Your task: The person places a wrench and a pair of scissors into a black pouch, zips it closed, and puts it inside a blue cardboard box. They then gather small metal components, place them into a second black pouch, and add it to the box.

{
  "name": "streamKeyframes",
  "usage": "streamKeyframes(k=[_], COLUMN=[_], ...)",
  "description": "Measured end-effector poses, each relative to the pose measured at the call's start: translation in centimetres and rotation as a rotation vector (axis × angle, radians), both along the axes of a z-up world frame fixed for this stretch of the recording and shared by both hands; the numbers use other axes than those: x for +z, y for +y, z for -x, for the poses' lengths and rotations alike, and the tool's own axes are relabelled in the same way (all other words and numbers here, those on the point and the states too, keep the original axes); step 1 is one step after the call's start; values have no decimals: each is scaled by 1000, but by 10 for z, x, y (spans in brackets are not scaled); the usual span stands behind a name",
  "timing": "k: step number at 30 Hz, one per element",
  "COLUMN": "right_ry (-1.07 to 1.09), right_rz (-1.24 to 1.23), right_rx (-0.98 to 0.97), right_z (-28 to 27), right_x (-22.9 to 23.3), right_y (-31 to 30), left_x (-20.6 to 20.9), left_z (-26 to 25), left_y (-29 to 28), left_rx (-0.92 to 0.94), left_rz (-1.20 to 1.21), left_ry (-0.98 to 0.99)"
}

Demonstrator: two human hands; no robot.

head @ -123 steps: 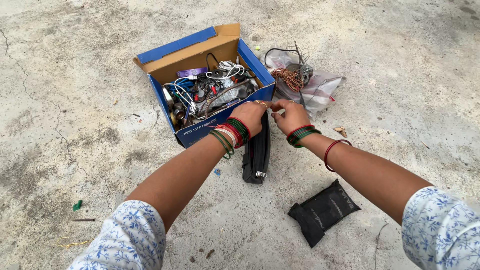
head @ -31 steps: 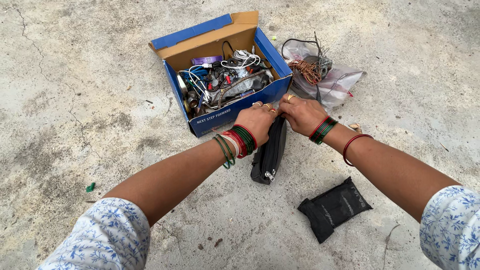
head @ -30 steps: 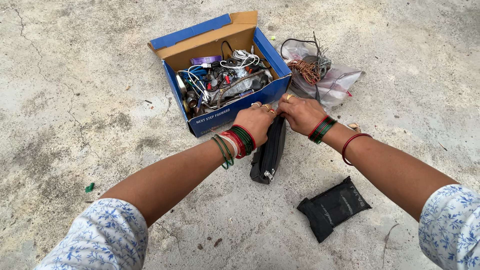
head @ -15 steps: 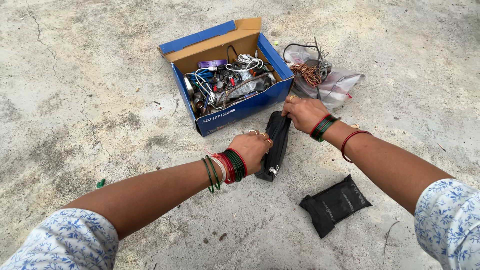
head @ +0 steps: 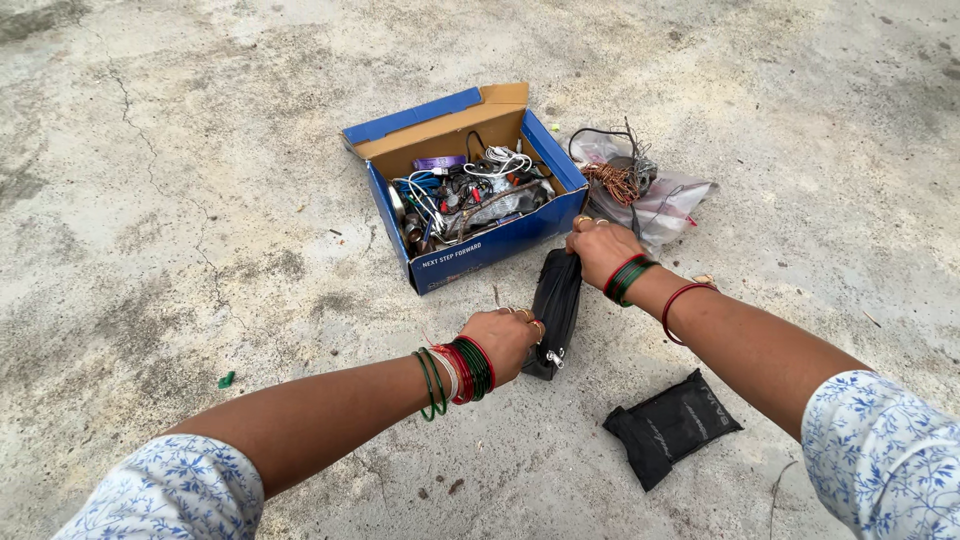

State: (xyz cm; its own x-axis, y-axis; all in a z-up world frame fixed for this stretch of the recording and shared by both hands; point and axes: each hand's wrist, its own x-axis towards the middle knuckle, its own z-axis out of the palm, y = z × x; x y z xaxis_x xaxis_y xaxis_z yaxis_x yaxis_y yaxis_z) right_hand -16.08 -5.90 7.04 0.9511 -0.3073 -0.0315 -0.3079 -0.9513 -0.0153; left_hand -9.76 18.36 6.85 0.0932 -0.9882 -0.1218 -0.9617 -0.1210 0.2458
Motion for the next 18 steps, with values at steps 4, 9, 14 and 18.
streamKeyframes(k=[4, 9, 14, 18], right_ry=[-128, -251, 96, 148], right_rz=[202, 246, 186, 135], right_rx=[417, 858, 668, 556], right_z=[20, 44, 23, -2], right_x=[11, -17, -13, 47], right_y=[20, 33, 21, 20], left_x=[13, 11, 18, 39], left_z=[-9, -20, -33, -50], left_y=[1, -4, -9, -9], left_rx=[98, 219, 361, 277], left_rz=[-65, -66, -202, -105], left_ry=[70, 183, 358, 391])
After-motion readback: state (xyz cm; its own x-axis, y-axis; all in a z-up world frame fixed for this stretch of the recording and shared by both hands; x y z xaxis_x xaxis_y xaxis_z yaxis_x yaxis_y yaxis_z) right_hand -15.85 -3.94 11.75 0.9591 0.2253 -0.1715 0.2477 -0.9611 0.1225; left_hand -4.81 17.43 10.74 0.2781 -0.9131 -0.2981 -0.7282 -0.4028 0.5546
